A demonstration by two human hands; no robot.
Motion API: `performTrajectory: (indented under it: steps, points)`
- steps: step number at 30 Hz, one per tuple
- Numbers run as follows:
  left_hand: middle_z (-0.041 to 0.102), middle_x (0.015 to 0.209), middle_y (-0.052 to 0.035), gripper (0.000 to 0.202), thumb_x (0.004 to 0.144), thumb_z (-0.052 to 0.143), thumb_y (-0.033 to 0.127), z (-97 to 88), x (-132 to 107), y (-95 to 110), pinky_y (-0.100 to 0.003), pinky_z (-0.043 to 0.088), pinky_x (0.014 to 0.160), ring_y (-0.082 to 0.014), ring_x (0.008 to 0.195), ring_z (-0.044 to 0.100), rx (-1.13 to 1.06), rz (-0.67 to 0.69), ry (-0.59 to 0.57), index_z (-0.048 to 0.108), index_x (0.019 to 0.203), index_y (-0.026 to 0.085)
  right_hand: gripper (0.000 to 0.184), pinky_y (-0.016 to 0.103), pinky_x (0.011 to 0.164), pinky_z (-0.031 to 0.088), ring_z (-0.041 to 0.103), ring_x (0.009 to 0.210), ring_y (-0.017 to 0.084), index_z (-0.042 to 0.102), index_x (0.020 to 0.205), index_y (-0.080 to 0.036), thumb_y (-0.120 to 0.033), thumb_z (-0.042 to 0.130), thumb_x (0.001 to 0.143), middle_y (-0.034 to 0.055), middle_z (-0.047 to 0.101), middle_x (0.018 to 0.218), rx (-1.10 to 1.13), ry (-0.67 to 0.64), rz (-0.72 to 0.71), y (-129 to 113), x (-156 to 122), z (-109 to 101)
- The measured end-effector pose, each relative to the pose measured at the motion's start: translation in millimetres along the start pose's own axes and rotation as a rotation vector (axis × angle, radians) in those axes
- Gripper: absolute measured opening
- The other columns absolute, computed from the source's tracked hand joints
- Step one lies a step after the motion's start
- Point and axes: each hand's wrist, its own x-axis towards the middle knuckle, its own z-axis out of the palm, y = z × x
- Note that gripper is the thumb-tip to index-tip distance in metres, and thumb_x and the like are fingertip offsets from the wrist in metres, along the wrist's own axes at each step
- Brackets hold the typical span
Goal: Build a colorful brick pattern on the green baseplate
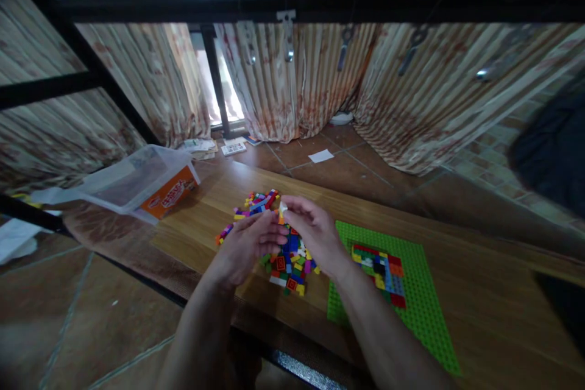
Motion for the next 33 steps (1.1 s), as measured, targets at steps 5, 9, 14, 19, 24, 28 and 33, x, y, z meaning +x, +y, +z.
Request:
performTrajectory:
  steps: [5, 9, 14, 19, 24, 28, 33]
  points:
    - [0.067, 0.068, -0.0025, 0.028, 0.069, 0.081, 0.032, 18.2, -8.2, 1.6, -0.017, 0.051, 0.057, -0.0087, 0.059, 0.063, -0.263, -0.148, -0.115, 0.066, 0.08, 0.012, 0.034, 0.036, 0.087, 0.052, 0.065, 0.101, 0.02, 0.068, 0.112, -0.029, -0.04, 0.07, 0.08, 0.0028, 0.071, 0.112, 0.04, 0.06, 0.006, 0.5, -39.1, -8.3]
    - [0.066, 0.07, -0.0001, 0.027, 0.067, 0.079, 0.031, 24.0, -5.7, -7.9, -0.019, 0.05, 0.058, -0.0084, 0.059, 0.061, -0.112, -0.049, -0.058, 0.066, 0.082, 0.013, 0.034, 0.031, 0.074, 0.052, 0.065, 0.088, 0.019, 0.069, 0.107, -0.026, -0.045, 0.07, 0.079, 0.0038, 0.072, 0.103, 0.037, 0.203, 0.05, -0.5, -52.4, -19.8]
    - [0.062, 0.068, 0.0024, 0.02, 0.072, 0.071, 0.03, 35.2, -3.9, -21.7, -0.02, 0.046, 0.059, -0.0084, 0.059, 0.055, 0.124, 0.037, -0.093, 0.065, 0.082, 0.014, 0.035, 0.022, 0.044, 0.031, 0.042, 0.049, 0.01, 0.07, 0.088, -0.021, -0.054, 0.064, 0.081, -0.0051, 0.052, 0.056, 0.009, 0.343, 0.129, 7.7, -56.4, -20.6]
    - [0.057, 0.065, 0.0029, 0.021, 0.076, 0.066, 0.035, 48.0, -4.3, -30.8, -0.02, 0.043, 0.056, -0.0087, 0.057, 0.052, 0.169, 0.078, -0.149, 0.061, 0.077, 0.015, 0.036, 0.023, 0.05, 0.034, 0.044, 0.054, 0.01, 0.065, 0.072, -0.02, -0.055, 0.066, 0.078, -0.0042, 0.054, 0.06, -0.053, 0.412, 0.124, 23.1, -58.3, -20.2]
    - [0.056, 0.063, 0.0028, 0.02, 0.081, 0.06, 0.036, 56.7, -4.5, -36.0, -0.02, 0.039, 0.051, -0.0087, 0.052, 0.049, 0.263, 0.09, -0.134, 0.058, 0.079, 0.016, 0.042, 0.027, 0.058, 0.043, 0.056, 0.063, 0.016, 0.068, 0.077, -0.02, -0.061, 0.058, 0.082, -0.0005, 0.062, 0.065, -0.117, 0.447, 0.109, 30.3, -61.5, -27.7]
    - [0.056, 0.061, 0.0023, 0.016, 0.082, 0.056, 0.032, 62.3, -5.3, -40.7, -0.021, 0.039, 0.052, -0.0099, 0.054, 0.049, 0.372, 0.126, -0.111, 0.058, 0.076, 0.017, 0.041, 0.027, 0.061, 0.044, 0.056, 0.067, 0.016, 0.066, 0.078, -0.02, -0.06, 0.056, 0.084, -0.0001, 0.064, 0.069, -0.198, 0.51, 0.068, 28.7, -63.3, -28.6]
    - [0.053, 0.062, 0.0027, 0.013, 0.08, 0.055, 0.029, 67.7, -7.5, -43.3, -0.021, 0.037, 0.051, -0.0097, 0.055, 0.048, 0.353, 0.11, -0.062, 0.058, 0.074, 0.017, 0.036, 0.026, 0.061, 0.041, 0.05, 0.064, 0.014, 0.061, 0.074, -0.021, -0.054, 0.054, 0.087, -0.0021, 0.058, 0.067, -0.295, 0.548, 0.028, 27.4, -64.8, -24.8]
